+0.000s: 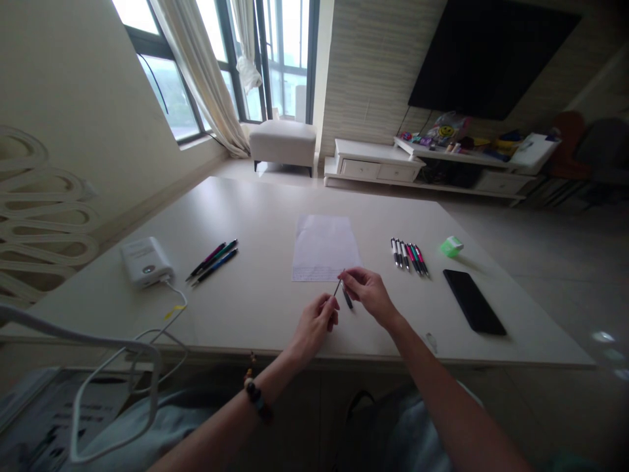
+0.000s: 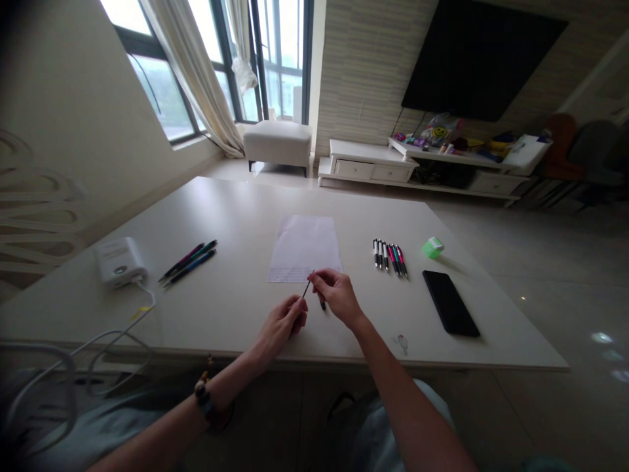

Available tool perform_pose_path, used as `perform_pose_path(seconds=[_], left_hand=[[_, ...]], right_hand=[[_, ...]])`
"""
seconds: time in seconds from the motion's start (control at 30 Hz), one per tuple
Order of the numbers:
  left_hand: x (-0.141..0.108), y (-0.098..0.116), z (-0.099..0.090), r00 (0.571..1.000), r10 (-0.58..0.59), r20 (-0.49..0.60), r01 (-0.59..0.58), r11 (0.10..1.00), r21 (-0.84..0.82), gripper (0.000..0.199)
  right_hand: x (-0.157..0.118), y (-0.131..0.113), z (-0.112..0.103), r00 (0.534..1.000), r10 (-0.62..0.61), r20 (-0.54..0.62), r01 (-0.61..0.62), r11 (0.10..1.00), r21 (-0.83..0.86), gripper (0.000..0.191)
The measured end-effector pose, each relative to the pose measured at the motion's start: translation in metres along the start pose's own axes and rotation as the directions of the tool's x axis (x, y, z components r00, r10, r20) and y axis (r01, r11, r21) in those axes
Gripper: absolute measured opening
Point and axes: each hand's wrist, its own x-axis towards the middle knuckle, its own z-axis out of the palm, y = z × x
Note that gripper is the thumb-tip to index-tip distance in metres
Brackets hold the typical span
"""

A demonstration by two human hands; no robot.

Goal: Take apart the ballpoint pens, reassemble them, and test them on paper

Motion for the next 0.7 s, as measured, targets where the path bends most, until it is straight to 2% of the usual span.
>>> perform_pose_path(seconds=[0.07,0.13,0.2,0.27,0.37,0.47,0.53,0.6,0.7], left_hand=[[0.000,-0.001,0.000,1.000,-0.004,0.005,0.004,1.000,0.011,0.035],[0.000,-0.001,-0.001,1.000,-0.009,0.008,0.009,1.000,0.019,0.034],[0.000,-0.001,-0.001,1.000,-0.014,0.004,0.014,1.000,0.023,0.034],[0.000,0.000,-0.002,0.999,-0.030,-0.013,0.030,0.999,0.024,0.034],[0.001,0.001,-0.002,0.997,-0.056,-0.047,0.057,0.998,0.019,0.034],[0.001,0.003,-0.002,0.995,-0.065,-0.071,0.067,0.998,0.018,0.034],[0.001,0.004,-0.001,0.995,-0.061,-0.078,0.063,0.998,0.022,0.035],[0.002,0.004,-0.001,0.996,-0.047,-0.077,0.049,0.999,0.018,0.035],[0.003,0.003,0.000,0.998,-0.025,-0.052,0.026,1.000,0.013,0.036]], right_hand=[[0.003,-0.002,-0.002,0.996,-0.020,-0.092,0.023,0.999,0.032,0.036],[0.006,-0.003,-0.011,0.971,-0.032,-0.239,0.043,0.998,0.042,0.035],[0.009,-0.001,-0.024,0.953,-0.010,-0.301,-0.003,0.999,-0.043,0.035],[0.012,0.006,-0.036,0.974,0.045,-0.221,-0.106,0.956,-0.273,0.035],[0.013,0.018,-0.045,0.985,0.147,-0.095,-0.175,0.783,-0.598,0.030],[0.014,0.024,-0.047,0.984,0.154,-0.092,-0.174,0.701,-0.691,0.027],[0.013,0.021,-0.047,0.986,0.117,-0.116,-0.165,0.730,-0.663,0.030],[0.011,0.014,-0.043,0.991,0.102,-0.090,-0.135,0.833,-0.537,0.035],[0.003,0.004,-0.029,0.986,0.137,0.091,-0.111,0.963,-0.244,0.041]])
